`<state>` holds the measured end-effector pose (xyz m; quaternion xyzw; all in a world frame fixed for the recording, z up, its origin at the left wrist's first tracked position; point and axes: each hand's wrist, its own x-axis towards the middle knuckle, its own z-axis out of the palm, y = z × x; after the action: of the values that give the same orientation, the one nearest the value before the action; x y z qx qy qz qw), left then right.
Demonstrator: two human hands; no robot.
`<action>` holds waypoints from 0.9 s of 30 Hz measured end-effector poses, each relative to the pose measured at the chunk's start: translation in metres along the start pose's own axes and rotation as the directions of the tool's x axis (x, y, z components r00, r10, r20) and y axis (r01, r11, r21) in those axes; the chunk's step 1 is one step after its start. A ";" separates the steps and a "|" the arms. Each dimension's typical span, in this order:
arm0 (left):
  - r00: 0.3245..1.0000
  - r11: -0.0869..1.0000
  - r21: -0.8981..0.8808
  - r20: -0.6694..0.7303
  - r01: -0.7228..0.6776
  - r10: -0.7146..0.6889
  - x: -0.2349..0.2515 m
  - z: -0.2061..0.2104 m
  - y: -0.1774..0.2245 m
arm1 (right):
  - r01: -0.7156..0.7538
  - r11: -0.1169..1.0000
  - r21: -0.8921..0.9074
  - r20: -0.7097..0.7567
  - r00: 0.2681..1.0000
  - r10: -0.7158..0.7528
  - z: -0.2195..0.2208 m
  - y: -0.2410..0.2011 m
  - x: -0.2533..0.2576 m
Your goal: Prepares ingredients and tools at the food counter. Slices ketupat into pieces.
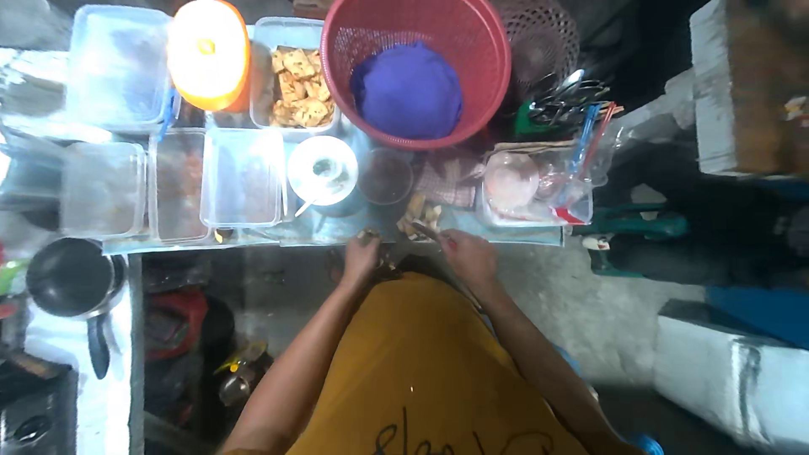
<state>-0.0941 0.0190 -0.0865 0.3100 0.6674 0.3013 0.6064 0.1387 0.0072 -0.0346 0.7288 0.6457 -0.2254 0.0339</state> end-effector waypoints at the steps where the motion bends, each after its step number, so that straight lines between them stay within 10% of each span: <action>1: 1.000 1.000 0.001 -0.004 -0.004 0.004 0.001 -0.001 -0.003 | 0.005 1.000 -0.006 -0.009 1.000 -0.005 0.001 0.000 0.000; 27: 0.998 0.999 -0.053 -0.055 0.006 -0.009 -0.003 -0.005 -0.015 | 0.045 0.973 -0.228 -0.039 0.998 -0.055 -0.004 -0.025 -0.002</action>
<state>-0.0995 0.0074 -0.0955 0.2830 0.6766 0.3252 0.5970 0.1157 0.0107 -0.0245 0.7086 0.6859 -0.1346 0.0968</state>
